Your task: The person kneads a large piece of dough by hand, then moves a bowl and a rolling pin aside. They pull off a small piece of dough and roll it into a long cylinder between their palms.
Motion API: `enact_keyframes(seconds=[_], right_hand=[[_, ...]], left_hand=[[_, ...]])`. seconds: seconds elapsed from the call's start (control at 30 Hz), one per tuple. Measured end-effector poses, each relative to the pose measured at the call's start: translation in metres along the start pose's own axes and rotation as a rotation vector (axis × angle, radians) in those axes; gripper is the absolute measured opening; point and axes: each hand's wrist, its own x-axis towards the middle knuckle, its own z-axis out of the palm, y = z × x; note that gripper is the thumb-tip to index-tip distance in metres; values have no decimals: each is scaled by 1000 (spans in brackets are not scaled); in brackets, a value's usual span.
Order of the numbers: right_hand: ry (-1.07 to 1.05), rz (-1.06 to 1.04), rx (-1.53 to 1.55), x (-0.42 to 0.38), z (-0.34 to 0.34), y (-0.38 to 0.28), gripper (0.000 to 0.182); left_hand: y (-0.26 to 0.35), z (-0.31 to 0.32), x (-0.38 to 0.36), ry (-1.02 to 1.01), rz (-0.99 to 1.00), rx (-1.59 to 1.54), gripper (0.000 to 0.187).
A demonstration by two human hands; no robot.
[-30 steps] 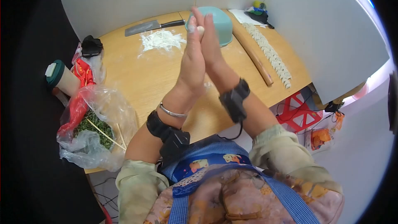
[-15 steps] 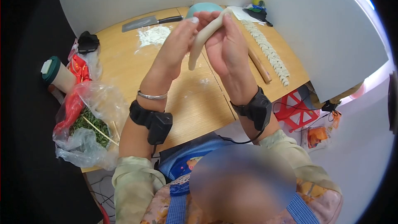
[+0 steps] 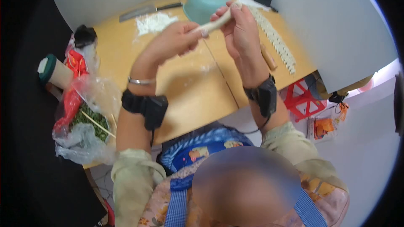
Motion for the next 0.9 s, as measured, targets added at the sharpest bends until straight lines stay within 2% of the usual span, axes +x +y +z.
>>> enact_keyframes(seconds=[0.03, 0.1, 0.13, 0.17, 0.23, 0.3, 0.33, 0.37, 0.4, 0.43, 0.47, 0.53, 0.57, 0.6, 0.63, 0.67, 0.73, 0.8, 0.83, 0.9], right_hand=[[24, 34, 0, -6, -12, 8, 22], [-58, 160, -563, -16, -37, 19, 20], [-88, 251, -585, -22, -49, 26, 18], [-83, 252, -573, -26, -60, 33, 18], [-240, 465, -703, -34, -77, 45, 20], [-307, 459, -789, -36, -80, 50, 21], [-392, 288, -1074, -35, -77, 48, 21], [-472, 102, -1351, -37, -73, 48, 22], [-468, 108, -1332, -36, -70, 54, 22], [-421, -125, -1335, -33, -63, 62, 24], [-366, -359, -1330, -29, -56, 70, 27], [-401, -345, -1305, -19, -37, 90, 27], [-438, -339, -1297, -17, -31, 98, 28], [-456, -299, -1341, -18, -30, 104, 37], [-443, -303, -1327, -21, -35, 112, 37], [-467, -375, -1410, -27, -42, 120, 43], [-485, -428, -1485, -38, -50, 116, 49], [-726, -375, -1567, -55, -57, 95, 59], [-728, -367, -1564, -62, -61, 85, 59], [-917, -478, -1551, -77, -68, 68, 61]], left_hand=[[-7, -4, 1, 5, -43, 118, 29], [-18, -12, -1, -1, -48, 288, 26], [-25, -11, -3, -8, -61, 292, 26], [-31, -8, -3, 5, -84, 379, 25], [-52, -2, -8, 7, -114, 473, 24], [-62, 5, -20, -43, -37, 747, 23], [-60, 3, -21, -95, -178, 849, 25], [-58, 4, -23, -106, -193, 859, 25], [-59, 2, -21, 14, -145, 872, 28], [-62, 0, -19, 136, -96, 883, 31], [-65, 1, -10, 129, -107, 895, 31], [-90, 11, 13, 480, 75, 949, 38], [-98, 18, 16, 472, 71, 965, 38], [-105, 24, 19, 531, 22, 1011, 42], [-109, 29, 22, 591, -26, 1056, 46], [-117, 36, 14, 552, -101, 1081, 50], [-107, 46, -3, 497, -91, 1145, 51], [-97, 60, -30, 442, -91, 1185, 53], [-91, 66, -43, 382, -63, 1166, 53], [-81, 78, -67, 321, -39, 1148, 53]])
